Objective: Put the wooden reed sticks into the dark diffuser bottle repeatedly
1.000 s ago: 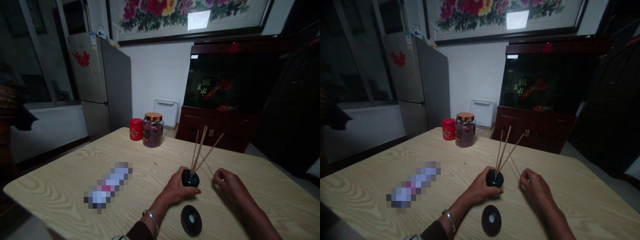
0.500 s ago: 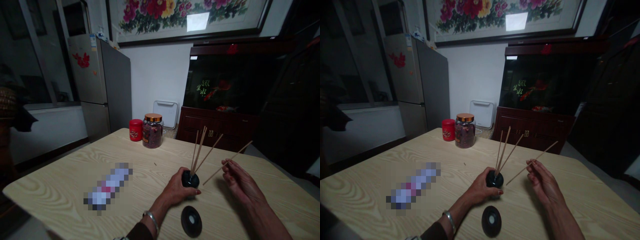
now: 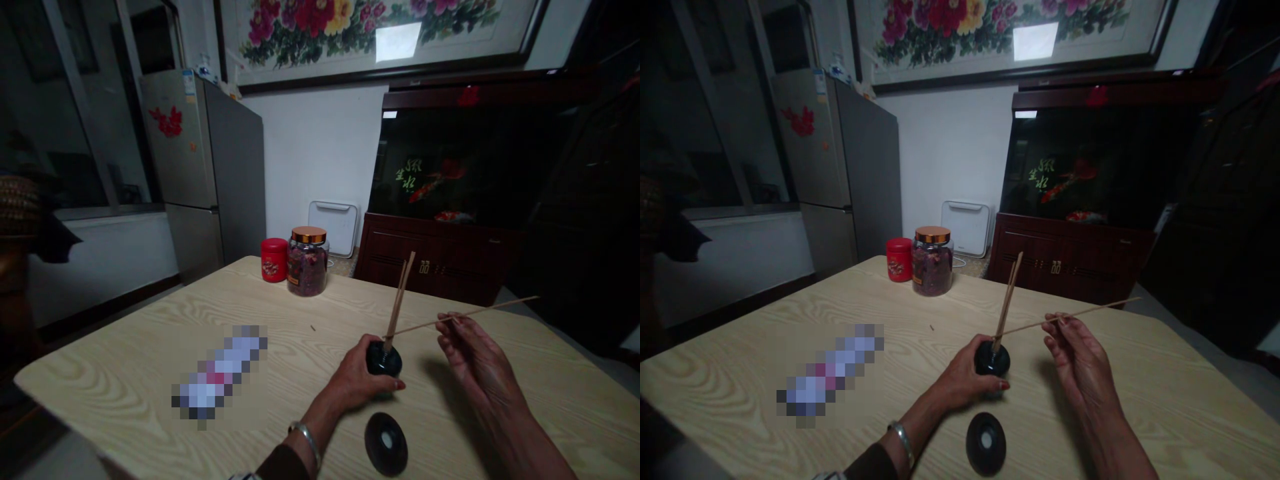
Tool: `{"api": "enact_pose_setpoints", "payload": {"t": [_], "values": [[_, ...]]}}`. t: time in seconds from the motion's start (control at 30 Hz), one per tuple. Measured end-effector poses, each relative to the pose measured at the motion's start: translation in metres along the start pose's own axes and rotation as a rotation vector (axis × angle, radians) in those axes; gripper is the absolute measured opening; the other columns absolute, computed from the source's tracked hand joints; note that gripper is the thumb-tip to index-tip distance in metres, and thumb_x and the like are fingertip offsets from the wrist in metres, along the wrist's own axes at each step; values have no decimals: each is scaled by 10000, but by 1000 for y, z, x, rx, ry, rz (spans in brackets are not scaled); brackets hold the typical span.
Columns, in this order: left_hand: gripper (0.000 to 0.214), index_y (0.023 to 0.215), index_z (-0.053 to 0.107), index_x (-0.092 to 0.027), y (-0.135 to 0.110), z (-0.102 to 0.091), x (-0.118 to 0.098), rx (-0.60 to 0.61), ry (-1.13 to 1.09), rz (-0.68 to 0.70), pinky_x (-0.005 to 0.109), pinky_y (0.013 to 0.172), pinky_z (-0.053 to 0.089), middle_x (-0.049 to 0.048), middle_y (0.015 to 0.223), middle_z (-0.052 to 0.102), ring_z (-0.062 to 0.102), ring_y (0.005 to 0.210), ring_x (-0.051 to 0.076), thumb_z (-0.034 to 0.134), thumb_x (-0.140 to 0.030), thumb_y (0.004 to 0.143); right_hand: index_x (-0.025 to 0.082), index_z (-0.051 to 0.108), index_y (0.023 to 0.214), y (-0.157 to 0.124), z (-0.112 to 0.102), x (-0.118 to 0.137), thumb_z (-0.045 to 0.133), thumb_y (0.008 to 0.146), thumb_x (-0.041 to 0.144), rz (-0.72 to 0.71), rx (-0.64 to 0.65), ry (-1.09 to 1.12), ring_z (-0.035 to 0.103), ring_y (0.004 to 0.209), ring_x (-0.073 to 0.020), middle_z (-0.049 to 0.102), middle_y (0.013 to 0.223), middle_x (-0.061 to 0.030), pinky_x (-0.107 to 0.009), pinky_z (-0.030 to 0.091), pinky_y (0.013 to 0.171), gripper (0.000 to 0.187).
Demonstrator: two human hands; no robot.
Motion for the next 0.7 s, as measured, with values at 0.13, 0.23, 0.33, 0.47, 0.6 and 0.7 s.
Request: {"api": "enact_pose_setpoints", "payload": {"t": [0.13,0.23,0.33,0.47,0.6,0.7], "values": [[742,1154,581,-203,0,-1,2,-16,26,3,364,811,477,58,1013,642,583,936,239,913,-444,535,206,714,833,-3,5,8,875,645,306,-20,7,4,656,728,-96,703,946,-11,-154,548,582,267],[772,1172,573,-208,1,-1,4,-14,33,-7,359,804,478,58,1022,639,580,934,238,913,-461,527,200,714,839,-7,13,16,863,670,327,-78,39,-26,636,729,-94,683,942,-19,-147,530,563,259],[772,1173,571,-207,1,-1,5,-10,27,-8,351,800,476,56,1025,637,578,932,232,912,-463,529,199,705,853,-12,21,19,838,712,360,-144,74,-112,642,747,-118,683,954,-36,-173,528,558,252],[750,1153,577,-205,2,-1,5,-18,28,6,349,814,472,55,1022,642,579,940,233,915,-456,532,196,691,898,-16,33,16,788,773,395,-188,140,-302,646,765,-152,691,968,-61,-216,515,548,254],[710,1130,579,-207,1,0,4,-12,17,18,340,816,466,45,1006,645,576,942,228,910,-444,548,191,680,931,-19,45,8,731,824,418,-208,226,-486,593,675,-144,664,792,-28,-232,458,525,256],[708,1143,577,-208,1,0,3,-7,18,19,331,817,459,42,1013,643,575,946,224,904,-435,558,190,671,937,-21,52,-2,695,845,435,-211,271,-591,549,622,-136,629,722,-2,-249,435,537,263]]}}
Point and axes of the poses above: each hand's wrist, its own y-axis towards the middle knuckle, its own z-axis out of the palm, x = y × z, the point moved 5 cm from there along y, towards the middle knuckle
